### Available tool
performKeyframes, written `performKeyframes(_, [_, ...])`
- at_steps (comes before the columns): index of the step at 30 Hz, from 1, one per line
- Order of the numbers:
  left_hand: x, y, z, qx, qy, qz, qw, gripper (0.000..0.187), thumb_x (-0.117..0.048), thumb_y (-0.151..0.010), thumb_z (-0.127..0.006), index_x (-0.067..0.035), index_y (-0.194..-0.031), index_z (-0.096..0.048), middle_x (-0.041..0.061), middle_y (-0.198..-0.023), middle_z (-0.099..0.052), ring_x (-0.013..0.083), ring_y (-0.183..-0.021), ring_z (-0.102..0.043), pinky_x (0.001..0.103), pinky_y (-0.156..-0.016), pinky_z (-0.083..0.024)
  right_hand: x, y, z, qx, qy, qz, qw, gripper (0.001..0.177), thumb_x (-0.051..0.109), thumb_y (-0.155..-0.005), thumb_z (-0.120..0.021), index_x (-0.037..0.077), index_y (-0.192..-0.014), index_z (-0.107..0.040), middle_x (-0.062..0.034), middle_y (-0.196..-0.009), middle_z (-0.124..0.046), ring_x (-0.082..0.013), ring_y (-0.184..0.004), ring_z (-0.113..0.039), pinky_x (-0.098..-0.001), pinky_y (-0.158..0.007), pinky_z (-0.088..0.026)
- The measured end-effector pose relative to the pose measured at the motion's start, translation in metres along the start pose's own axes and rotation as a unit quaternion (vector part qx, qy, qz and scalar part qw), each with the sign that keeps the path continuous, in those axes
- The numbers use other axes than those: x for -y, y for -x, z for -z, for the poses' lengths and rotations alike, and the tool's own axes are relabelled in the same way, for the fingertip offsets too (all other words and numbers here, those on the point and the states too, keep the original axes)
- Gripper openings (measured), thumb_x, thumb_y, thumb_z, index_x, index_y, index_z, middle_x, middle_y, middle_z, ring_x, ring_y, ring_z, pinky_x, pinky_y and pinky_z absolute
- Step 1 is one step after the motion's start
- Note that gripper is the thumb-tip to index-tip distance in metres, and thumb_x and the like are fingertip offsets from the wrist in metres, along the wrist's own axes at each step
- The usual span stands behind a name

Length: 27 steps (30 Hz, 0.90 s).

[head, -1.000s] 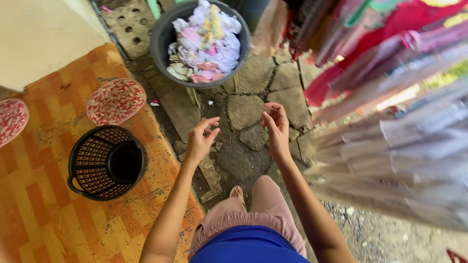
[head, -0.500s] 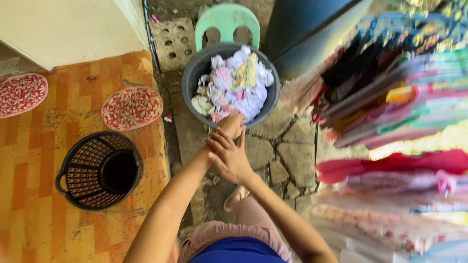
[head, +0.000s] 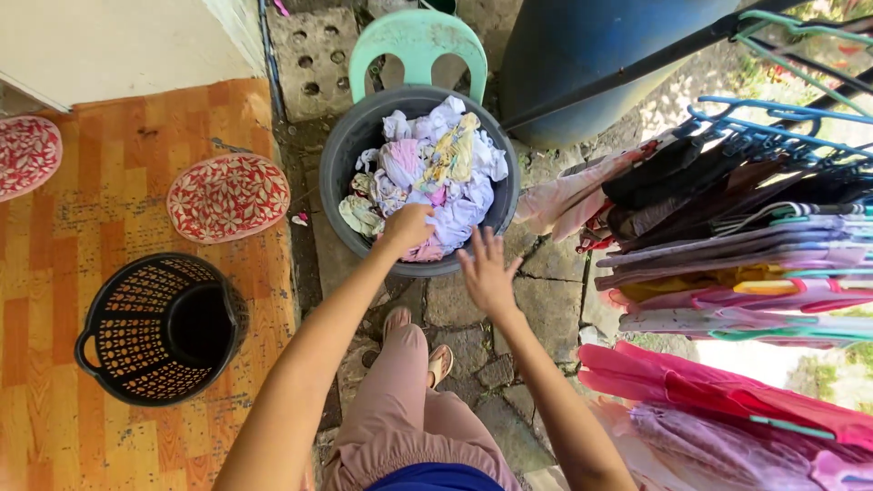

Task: Hanging various small articles of laundry onto circular and linear drying racks.

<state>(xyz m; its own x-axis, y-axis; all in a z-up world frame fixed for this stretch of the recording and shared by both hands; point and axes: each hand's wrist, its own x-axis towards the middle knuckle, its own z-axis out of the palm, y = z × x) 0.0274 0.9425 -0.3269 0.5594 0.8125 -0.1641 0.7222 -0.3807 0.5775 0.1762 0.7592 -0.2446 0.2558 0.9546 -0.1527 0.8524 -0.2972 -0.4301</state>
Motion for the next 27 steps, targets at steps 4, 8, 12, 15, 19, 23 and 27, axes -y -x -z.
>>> performKeyframes(4, [0.022,-0.021,0.016,0.036,0.000,0.071,0.997,0.034,-0.027,-0.078,-0.075,-0.016,-0.111,-0.077,0.014,-0.106,-0.075,0.0345,-0.101,-0.071,0.046,-0.087,-0.056,-0.048,-0.016,0.005,0.024,-0.071,-0.098,0.992,0.067,0.055,-0.103,-0.035,0.024,-0.162,-0.024,-0.0159,-0.168,-0.019,-0.0370,-0.155,-0.013,-0.0781,-0.113,-0.003])
performKeyframes(8, [0.063,-0.064,-0.024,0.026,-0.012,0.062,0.998,0.027,-0.023,-0.081,-0.074,-0.014,-0.106,-0.078,0.016,-0.104,-0.076,0.0357,-0.099,-0.071,0.047,-0.086,-0.056,-0.073,-0.033,0.006,-0.022,-0.120,-0.127,0.984,0.066,0.051,-0.104,-0.040,0.018,-0.160,-0.028,-0.0192,-0.164,-0.027,-0.0392,-0.152,-0.025,-0.0692,-0.116,-0.015])
performKeyframes(12, [0.102,-0.108,-0.104,0.026,0.072,0.029,0.997,0.031,-0.025,-0.083,-0.075,-0.009,-0.110,-0.075,0.015,-0.103,-0.076,0.0332,-0.097,-0.074,0.044,-0.088,-0.057,-0.076,-0.056,0.000,-0.075,-0.170,-0.103,0.977,0.061,0.042,-0.107,-0.045,0.009,-0.158,-0.034,-0.0237,-0.158,-0.036,-0.0414,-0.144,-0.040,-0.0508,-0.117,-0.033])
performKeyframes(15, [0.108,-0.134,-0.172,0.068,0.122,0.055,0.989,0.045,-0.018,-0.078,-0.070,-0.011,-0.123,-0.071,0.017,-0.106,-0.075,0.0348,-0.100,-0.071,0.045,-0.087,-0.056,-0.071,-0.079,0.002,-0.087,-0.206,-0.093,0.970,0.058,0.035,-0.107,-0.048,0.006,-0.156,-0.036,-0.0260,-0.155,-0.038,-0.0429,-0.141,-0.043,-0.0456,-0.115,-0.038])
performKeyframes(19, [0.113,-0.162,-0.239,0.044,0.176,0.040,0.983,0.056,-0.018,-0.073,-0.072,-0.008,-0.128,-0.067,0.021,-0.124,-0.069,0.0375,-0.118,-0.064,0.043,-0.101,-0.050,-0.070,-0.102,-0.007,-0.096,-0.223,-0.089,0.966,0.056,0.030,-0.108,-0.050,0.004,-0.155,-0.037,-0.0255,-0.153,-0.041,-0.0426,-0.139,-0.047,-0.0460,-0.114,-0.040])
performKeyframes(23, [0.112,-0.172,-0.262,0.051,0.173,0.075,0.981,0.062,-0.020,-0.074,-0.072,-0.010,-0.135,-0.064,0.028,-0.142,-0.051,0.0425,-0.132,-0.049,0.044,-0.109,-0.043,-0.075,-0.116,-0.017,-0.087,-0.252,-0.123,0.956,0.056,0.029,-0.107,-0.050,0.004,-0.155,-0.037,-0.0226,-0.148,-0.045,-0.0347,-0.122,-0.059,-0.0433,-0.105,-0.047])
performKeyframes(27, [0.126,-0.184,-0.277,-0.014,0.140,-0.028,0.990,0.066,-0.025,-0.066,-0.084,-0.004,-0.126,-0.068,0.036,-0.141,-0.049,0.0486,-0.127,-0.048,0.046,-0.101,-0.044,-0.084,-0.122,-0.031,-0.090,-0.272,-0.136,0.949,0.055,0.028,-0.107,-0.051,0.003,-0.154,-0.037,-0.0212,-0.146,-0.046,-0.0282,-0.112,-0.065,-0.0406,-0.098,-0.052])
